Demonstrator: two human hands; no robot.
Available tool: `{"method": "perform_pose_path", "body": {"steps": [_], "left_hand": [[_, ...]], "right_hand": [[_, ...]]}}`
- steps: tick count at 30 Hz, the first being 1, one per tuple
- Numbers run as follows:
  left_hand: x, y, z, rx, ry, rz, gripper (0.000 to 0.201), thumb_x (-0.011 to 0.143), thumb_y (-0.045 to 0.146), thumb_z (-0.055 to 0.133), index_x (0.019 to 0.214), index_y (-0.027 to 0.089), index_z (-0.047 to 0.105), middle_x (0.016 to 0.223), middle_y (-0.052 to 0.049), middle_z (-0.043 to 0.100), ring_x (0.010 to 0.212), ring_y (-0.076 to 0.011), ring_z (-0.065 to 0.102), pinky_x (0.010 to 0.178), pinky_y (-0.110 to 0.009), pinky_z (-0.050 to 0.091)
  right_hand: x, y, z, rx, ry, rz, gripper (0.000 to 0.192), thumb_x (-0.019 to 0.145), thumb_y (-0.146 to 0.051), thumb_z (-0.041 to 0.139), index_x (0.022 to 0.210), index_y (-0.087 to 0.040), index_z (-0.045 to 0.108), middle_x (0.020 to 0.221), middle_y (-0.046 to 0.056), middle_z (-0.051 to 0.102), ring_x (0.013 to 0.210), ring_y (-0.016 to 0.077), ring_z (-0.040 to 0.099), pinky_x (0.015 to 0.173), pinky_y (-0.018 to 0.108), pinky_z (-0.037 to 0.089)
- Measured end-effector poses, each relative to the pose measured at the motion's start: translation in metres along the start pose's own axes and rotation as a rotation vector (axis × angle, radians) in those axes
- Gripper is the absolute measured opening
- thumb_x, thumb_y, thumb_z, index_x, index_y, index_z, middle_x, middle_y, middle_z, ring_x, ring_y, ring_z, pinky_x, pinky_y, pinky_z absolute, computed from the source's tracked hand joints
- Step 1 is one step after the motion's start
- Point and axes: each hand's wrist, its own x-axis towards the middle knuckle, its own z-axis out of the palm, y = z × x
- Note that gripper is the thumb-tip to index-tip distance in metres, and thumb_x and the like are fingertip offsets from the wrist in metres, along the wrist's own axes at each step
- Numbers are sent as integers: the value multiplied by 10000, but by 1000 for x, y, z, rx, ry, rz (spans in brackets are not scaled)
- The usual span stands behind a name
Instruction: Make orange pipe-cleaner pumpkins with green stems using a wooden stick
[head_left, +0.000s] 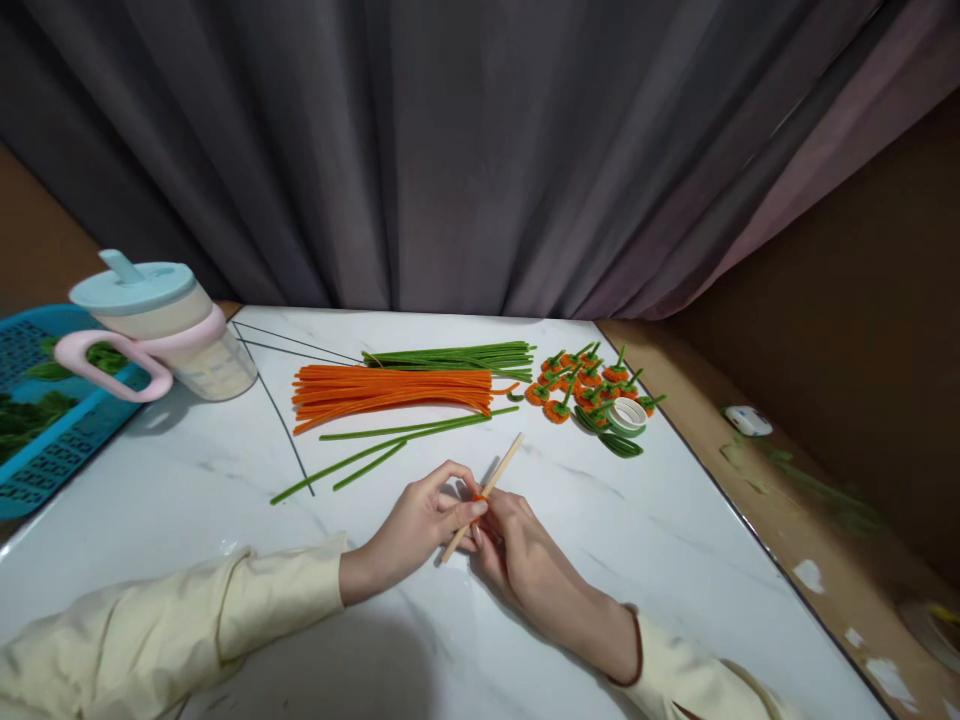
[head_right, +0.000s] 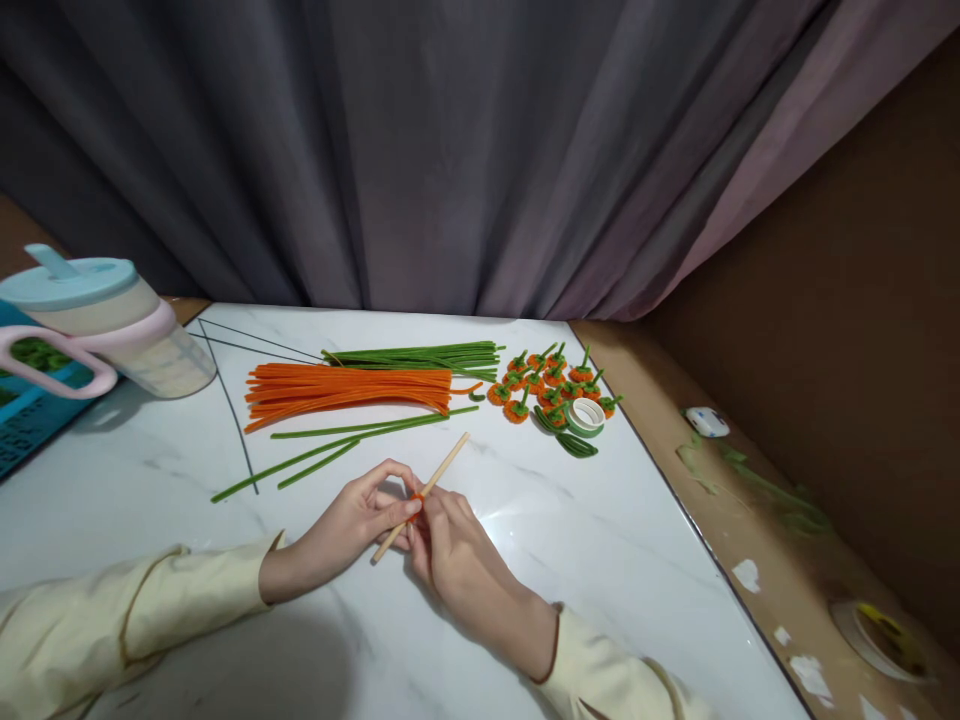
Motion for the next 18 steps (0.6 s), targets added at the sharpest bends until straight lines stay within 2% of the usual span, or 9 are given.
{"method": "perform_pose_path", "body": {"steps": [6, 10, 18], "left_hand": [[0, -1, -1, 4, -3, -2, 383, 773, 468, 655, 908, 194, 423, 587, 28, 633, 546, -137, 637, 533, -232, 520], [0, 3, -1, 13, -10, -18, 378, 766, 470, 661, 897, 184, 452, 623, 7, 648, 591, -140, 648, 612, -272, 547], [2, 7, -2, 16, -46, -24, 369, 780, 466, 653, 910, 174, 469, 637, -6, 648, 543, -106, 613, 524, -184, 490]], "right_hand": [[0, 0, -2, -1, -9, -13, 242, 913, -122, 398, 1148, -181, 383, 902, 100, 584, 769, 214, 587, 677, 366, 522], [-1, 0, -5, 20, 2, 10, 212, 913, -141, 416, 1119, -188, 395, 886, 97, 577, 801, 228, 575, 665, 367, 515], [-3, 4, -4, 35, 46, 28, 188, 911, -179, 448, 1086, -196, 381, 823, 61, 585, 721, 206, 560, 654, 349, 488]]}}
